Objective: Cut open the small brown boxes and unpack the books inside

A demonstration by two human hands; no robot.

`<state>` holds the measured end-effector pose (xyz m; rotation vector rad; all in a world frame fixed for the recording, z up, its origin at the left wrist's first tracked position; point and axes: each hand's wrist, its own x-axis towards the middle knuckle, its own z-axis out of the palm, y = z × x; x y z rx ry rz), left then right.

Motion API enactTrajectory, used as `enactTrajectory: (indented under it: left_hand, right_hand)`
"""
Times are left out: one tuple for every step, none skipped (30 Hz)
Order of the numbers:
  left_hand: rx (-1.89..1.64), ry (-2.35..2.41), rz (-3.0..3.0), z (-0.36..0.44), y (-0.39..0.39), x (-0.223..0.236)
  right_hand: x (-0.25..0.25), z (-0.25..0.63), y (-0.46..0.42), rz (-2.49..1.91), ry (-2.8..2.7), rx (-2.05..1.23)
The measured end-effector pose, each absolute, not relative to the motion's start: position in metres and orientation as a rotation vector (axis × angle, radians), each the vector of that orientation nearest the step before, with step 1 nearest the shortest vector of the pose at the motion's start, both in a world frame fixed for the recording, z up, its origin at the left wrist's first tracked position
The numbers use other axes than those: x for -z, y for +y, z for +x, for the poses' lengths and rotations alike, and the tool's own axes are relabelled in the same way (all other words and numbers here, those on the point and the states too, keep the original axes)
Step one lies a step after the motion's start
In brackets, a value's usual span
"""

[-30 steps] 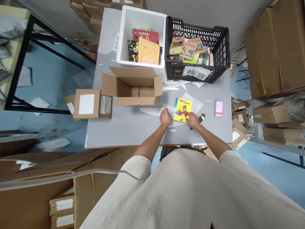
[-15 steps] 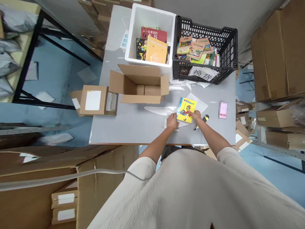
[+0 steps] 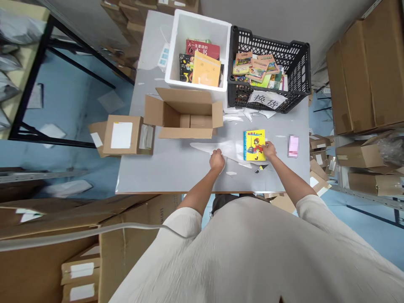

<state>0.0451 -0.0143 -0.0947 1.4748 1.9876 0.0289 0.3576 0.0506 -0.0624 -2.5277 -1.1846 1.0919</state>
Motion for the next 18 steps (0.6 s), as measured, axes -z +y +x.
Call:
enactTrajectory:
  left_hand:
    - [-0.070,2.031,1.441,0.038,-0.013,0.094]
    - [-0.117,2.056,1.423,0.033,-0.012,0.094]
    - [-0.166,2.059,1.418,0.031,-0.011,0.094]
    - [-0.212,2.038,1.427,0.032,-0.010,0.094]
    - [-0.252,1.995,1.448,0.035,-0.010,0.094]
    - [-0.281,1.935,1.474,0.041,-0.010,0.095]
    - [-0.290,1.860,1.506,0.048,-0.009,0.095]
    - [-0.282,1.791,1.530,0.057,-0.010,0.096]
    - [-0.259,1.727,1.557,0.067,-0.010,0.098]
    - [-0.220,1.655,1.598,0.076,-0.010,0.099]
    - [-0.162,1.596,1.644,0.084,-0.010,0.100]
    - [-0.096,1.564,1.683,0.090,-0.010,0.101]
    - [-0.033,1.546,1.713,0.095,-0.010,0.102]
    - [0.024,1.544,1.730,0.099,-0.010,0.102]
    - [0.071,1.546,1.736,0.101,-0.009,0.103]
    - [0.108,1.541,1.740,0.102,-0.008,0.103]
    - [0.137,1.525,1.750,0.102,-0.007,0.102]
    - [0.165,1.498,1.769,0.102,-0.006,0.102]
  right_hand:
    - [0.060,0.361,0.050,-2.542,-1.183,-1.071]
    - [0.059,0.362,0.048,-2.548,-1.185,-1.056]
    - [0.058,0.362,0.046,-2.551,-1.189,-1.049]
    - [0.058,0.360,0.044,-2.552,-1.194,-1.046]
    - [0.059,0.357,0.042,-2.550,-1.201,-1.051]
    - [0.060,0.352,0.039,-2.544,-1.206,-1.065]
    - [0.061,0.346,0.037,-2.532,-1.211,-1.085]
    - [0.062,0.340,0.034,-2.515,-1.217,-1.107]
    - [0.064,0.334,0.032,-2.495,-1.222,-1.131]
    - [0.065,0.329,0.030,-2.476,-1.227,-1.150]
    - [0.066,0.325,0.028,-2.463,-1.231,-1.165]
    - [0.067,0.322,0.027,-2.454,-1.232,-1.177]
    - [0.067,0.320,0.025,-2.448,-1.231,-1.189]
    - [0.068,0.320,0.024,-2.443,-1.226,-1.201]
    - [0.068,0.320,0.024,-2.438,-1.218,-1.214]
    - [0.068,0.322,0.023,-2.432,-1.207,-1.227]
    - [0.068,0.324,0.023,-2.426,-1.194,-1.239]
    - [0.068,0.326,0.022,-2.421,-1.180,-1.250]
